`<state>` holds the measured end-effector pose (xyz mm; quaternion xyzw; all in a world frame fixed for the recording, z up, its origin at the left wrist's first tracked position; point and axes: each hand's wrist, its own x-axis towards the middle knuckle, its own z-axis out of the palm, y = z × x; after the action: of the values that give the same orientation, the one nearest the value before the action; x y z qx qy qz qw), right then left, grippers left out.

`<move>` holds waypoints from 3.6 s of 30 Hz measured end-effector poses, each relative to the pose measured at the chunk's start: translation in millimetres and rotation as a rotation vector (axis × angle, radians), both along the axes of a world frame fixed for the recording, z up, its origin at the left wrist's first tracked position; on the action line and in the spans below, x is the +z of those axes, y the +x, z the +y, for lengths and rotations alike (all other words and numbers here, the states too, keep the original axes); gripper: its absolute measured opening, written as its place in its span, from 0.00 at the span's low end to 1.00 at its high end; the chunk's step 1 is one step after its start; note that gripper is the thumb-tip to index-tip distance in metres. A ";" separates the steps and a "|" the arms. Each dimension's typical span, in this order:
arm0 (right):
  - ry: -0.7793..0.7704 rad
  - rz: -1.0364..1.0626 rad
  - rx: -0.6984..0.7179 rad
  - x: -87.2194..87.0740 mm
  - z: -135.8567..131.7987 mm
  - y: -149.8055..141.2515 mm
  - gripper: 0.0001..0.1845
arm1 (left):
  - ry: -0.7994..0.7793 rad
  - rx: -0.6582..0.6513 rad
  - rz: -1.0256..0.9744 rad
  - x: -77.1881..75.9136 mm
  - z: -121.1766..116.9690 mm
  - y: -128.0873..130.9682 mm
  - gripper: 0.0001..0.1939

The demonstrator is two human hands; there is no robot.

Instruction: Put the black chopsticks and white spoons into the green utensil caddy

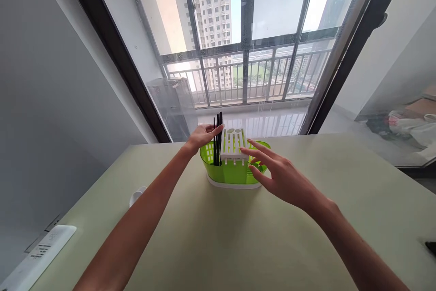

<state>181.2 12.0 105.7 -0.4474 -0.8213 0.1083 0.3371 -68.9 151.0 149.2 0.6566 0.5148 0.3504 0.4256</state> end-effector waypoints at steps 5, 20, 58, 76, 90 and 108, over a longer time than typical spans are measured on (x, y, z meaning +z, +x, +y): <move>0.026 -0.016 0.003 -0.7 1.4 0.8 0.26 | -0.002 -0.092 -0.137 -3.8 7.4 5.2 0.35; -0.018 -0.002 0.015 -1.8 -0.5 2.5 0.26 | 0.243 0.376 -0.559 81.1 -16.1 -108.7 0.13; 0.014 -0.013 0.056 -4.8 1.0 5.9 0.28 | -0.203 0.040 1.156 -44.2 -128.9 -146.9 0.23; 0.075 0.060 -0.113 14.7 -3.9 22.6 0.39 | 0.970 -0.143 0.785 -16.5 -133.9 52.5 0.29; -0.031 0.042 -0.069 15.9 -8.3 21.2 0.40 | 0.970 0.130 0.934 -18.5 -78.1 -61.9 0.19; -0.196 -0.131 0.134 -4.7 -12.7 -11.0 0.19 | 0.845 0.163 0.595 -29.5 -124.7 -74.7 0.20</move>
<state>170.2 -0.8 100.9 -0.4282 -0.8552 0.1806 0.2294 -143.6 26.3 119.7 0.7999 0.4765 0.3580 -0.0700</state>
